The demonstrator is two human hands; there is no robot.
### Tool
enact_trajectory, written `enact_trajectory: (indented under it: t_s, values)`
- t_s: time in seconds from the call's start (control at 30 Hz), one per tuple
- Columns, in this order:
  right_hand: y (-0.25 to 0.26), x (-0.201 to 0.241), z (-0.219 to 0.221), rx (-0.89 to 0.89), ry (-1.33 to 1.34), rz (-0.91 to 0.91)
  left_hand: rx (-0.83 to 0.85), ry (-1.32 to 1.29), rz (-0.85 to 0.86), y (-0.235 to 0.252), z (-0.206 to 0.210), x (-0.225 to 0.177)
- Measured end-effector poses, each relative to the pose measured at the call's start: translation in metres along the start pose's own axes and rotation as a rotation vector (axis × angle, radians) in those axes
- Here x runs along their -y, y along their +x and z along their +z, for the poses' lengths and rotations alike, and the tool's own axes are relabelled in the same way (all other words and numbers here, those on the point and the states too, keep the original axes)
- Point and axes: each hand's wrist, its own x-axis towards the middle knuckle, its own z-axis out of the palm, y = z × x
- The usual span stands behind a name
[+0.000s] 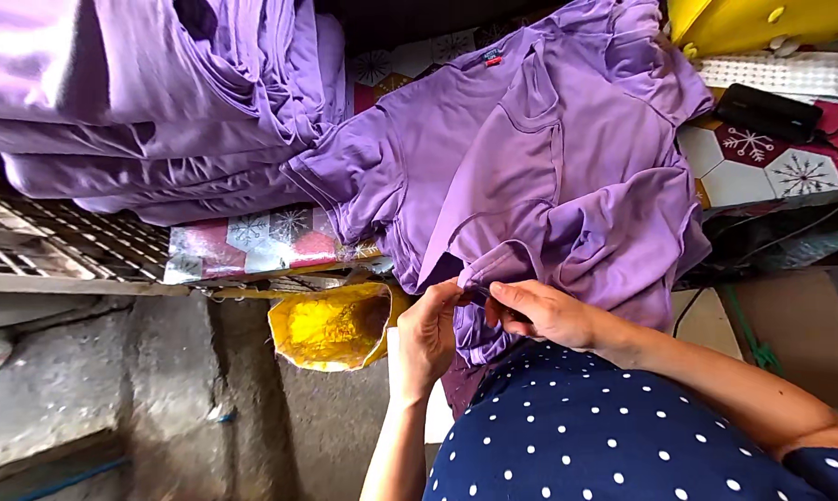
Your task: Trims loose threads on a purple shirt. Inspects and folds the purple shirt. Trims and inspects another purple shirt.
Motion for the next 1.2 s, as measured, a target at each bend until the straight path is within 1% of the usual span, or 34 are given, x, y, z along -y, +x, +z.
enact_trajectory:
  t_s: [0.13,0.23,0.3,0.47,0.63,0.7,0.77,1.07,1.13,1.17,1.2]
  values:
    - [0.003,0.007,-0.001,0.079,0.144,0.120,0.016,0.150,0.067,-0.003,-0.004,-0.005]
    - [0.005,0.008,-0.003,0.132,0.177,0.165,0.029,0.236,0.099,-0.005,-0.004,-0.007]
    - [0.006,0.007,-0.004,0.140,0.219,0.178,0.032,0.245,0.109,-0.005,-0.004,-0.007]
    - [0.010,-0.001,-0.008,0.144,0.364,0.172,0.029,0.154,0.069,-0.006,-0.004,-0.004]
    - [0.014,-0.008,0.001,0.022,0.405,0.120,-0.003,-0.079,-0.022,-0.005,0.000,-0.004]
    - [0.009,-0.009,0.005,0.026,0.381,0.074,-0.028,-0.169,-0.055,-0.004,0.002,-0.006]
    - [0.003,-0.009,0.009,0.075,0.358,0.075,-0.047,-0.227,-0.078,-0.004,0.004,-0.008]
    - [0.005,-0.008,0.014,0.096,0.493,0.111,-0.012,-0.216,-0.050,-0.005,0.003,-0.011]
    - [0.006,-0.006,0.016,0.055,0.472,0.114,-0.010,-0.217,-0.045,-0.005,0.003,-0.010]
    - [0.005,-0.005,0.018,0.017,0.427,0.090,-0.011,-0.222,-0.047,-0.005,0.003,-0.010]
    - [0.004,-0.005,0.019,-0.051,0.340,0.020,-0.010,-0.234,-0.050,-0.005,0.003,-0.009]
